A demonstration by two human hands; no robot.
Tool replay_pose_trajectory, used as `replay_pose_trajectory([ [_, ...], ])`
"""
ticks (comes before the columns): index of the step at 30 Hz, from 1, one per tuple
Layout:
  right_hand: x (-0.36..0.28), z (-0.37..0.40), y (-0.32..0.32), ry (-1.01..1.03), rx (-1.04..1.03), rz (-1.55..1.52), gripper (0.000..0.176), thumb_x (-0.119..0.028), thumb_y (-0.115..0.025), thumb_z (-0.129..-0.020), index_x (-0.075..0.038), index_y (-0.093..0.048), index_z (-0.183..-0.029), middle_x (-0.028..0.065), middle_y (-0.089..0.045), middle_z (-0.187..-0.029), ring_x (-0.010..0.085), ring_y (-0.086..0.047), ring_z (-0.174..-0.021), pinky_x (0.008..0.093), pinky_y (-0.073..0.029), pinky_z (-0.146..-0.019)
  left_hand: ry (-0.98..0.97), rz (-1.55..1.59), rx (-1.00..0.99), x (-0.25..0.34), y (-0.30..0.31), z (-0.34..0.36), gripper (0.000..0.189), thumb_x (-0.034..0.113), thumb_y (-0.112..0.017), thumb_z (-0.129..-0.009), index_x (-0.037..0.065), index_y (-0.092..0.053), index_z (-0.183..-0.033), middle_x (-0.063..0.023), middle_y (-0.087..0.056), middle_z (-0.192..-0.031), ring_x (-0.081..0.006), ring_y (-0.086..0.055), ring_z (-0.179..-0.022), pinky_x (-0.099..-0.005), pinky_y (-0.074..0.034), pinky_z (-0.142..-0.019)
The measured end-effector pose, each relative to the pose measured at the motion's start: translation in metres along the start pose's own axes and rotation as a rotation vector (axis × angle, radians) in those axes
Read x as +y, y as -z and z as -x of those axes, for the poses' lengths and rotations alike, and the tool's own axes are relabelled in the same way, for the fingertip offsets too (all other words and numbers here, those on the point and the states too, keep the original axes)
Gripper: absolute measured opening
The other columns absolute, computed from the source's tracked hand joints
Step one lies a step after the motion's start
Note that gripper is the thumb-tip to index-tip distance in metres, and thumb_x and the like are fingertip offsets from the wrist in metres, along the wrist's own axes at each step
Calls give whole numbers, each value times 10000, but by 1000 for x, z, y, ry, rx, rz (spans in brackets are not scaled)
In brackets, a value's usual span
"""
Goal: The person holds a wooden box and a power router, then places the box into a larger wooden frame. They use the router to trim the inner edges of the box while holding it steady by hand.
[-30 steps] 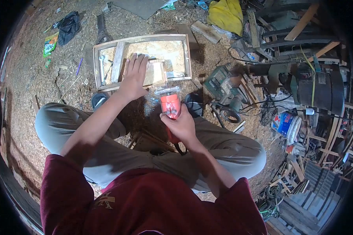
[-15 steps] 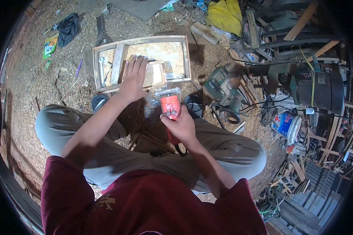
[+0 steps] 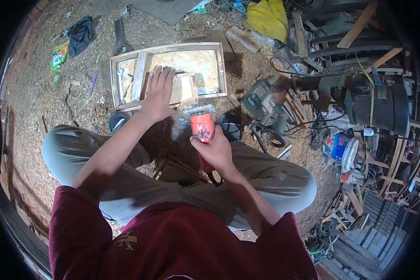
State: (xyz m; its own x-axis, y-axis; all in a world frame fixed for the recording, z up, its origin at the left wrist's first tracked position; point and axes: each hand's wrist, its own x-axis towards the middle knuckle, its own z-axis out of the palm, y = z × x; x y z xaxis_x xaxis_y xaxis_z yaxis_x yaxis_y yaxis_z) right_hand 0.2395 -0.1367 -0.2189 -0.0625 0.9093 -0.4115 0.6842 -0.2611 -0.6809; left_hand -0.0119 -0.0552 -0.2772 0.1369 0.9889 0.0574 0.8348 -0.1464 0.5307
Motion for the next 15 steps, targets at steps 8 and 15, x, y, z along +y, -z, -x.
replay_pose_trajectory([
  [8, -4, 0, 0, -21, -5, -1, 567, -452, -908, -843, -44, -641, -1131, 184, -776, -1025, 378, -778, -988, 461, -587, -897, 11, -30, -25, 2, 3, -1, 1326, 184, -1027, -611, -26, -271, -1680, -235, -338, -1699, -468, -212, -1657, -611, -149, -1390],
  [15, -1, -2, -1, -20, -9, 3, 580, -458, -904, -845, -42, -642, -1152, 185, -775, -1042, 384, -775, -1001, 464, -585, -909, 8, -17, -11, 1, 0, -1, 1320, 161, -1013, -613, -16, -263, -1685, -236, -332, -1706, -475, -209, -1657, -617, -153, -1387],
])
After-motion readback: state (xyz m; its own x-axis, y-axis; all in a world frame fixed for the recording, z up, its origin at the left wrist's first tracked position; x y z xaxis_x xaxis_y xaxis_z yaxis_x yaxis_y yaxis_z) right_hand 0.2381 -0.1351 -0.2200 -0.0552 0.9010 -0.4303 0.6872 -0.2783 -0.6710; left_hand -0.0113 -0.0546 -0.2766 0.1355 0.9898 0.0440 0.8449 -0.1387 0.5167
